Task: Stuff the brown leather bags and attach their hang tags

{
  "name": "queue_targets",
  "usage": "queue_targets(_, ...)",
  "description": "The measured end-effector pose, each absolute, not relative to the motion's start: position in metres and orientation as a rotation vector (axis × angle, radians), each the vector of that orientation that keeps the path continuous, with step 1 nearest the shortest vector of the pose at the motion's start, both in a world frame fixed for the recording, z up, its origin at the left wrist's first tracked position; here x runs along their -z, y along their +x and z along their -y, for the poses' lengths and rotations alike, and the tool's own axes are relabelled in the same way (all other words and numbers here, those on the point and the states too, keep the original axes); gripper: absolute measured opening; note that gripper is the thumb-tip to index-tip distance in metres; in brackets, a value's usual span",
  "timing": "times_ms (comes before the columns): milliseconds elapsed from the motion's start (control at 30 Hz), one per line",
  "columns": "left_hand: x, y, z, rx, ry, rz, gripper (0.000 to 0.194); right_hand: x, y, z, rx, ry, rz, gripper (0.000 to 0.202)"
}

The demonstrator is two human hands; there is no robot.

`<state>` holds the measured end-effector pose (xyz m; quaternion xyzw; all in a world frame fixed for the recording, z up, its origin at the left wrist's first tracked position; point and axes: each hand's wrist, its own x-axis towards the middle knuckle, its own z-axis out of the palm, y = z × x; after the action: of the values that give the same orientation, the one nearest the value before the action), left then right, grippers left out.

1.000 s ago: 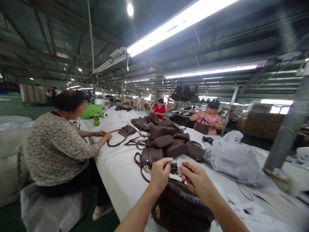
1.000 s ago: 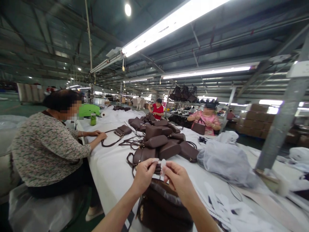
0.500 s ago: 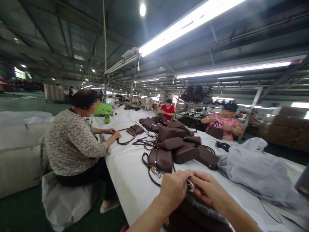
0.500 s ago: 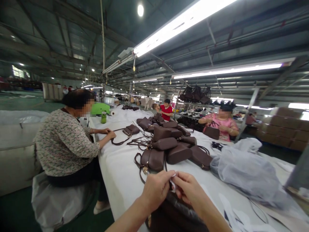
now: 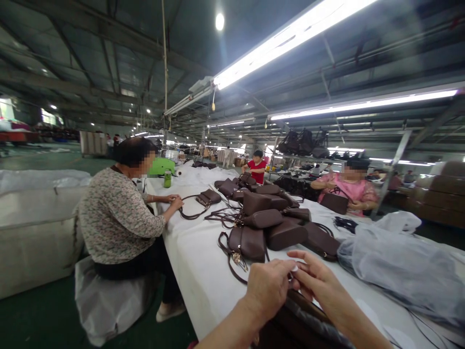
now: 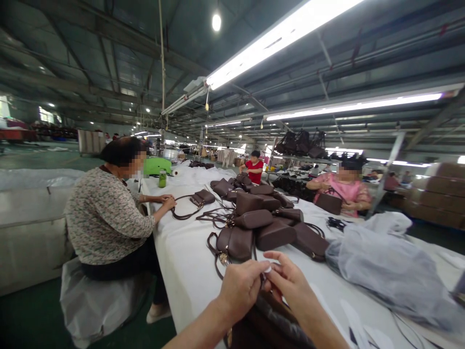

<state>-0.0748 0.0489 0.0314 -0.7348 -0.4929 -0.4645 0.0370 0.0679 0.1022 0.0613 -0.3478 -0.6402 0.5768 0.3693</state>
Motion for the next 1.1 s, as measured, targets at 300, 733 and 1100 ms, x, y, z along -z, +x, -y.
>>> queue_targets(300,-0.035,-0.083,-0.045,1.295,-2.334,1.473,0.032,-0.076,0.073,-0.102,-1.536,-0.988,1.807,0.053)
queue_targets(733,-0.034,-0.089,-0.041,1.34,-2.397,1.436,0.028,-0.09,0.073,-0.118,-1.246,-0.889,2.264,0.034)
queue_targets(1100,-0.036,-0.087,-0.041,1.498,-2.406,1.464,0.023,-0.086,0.064,-0.125,-0.605,-0.825,2.301,0.018)
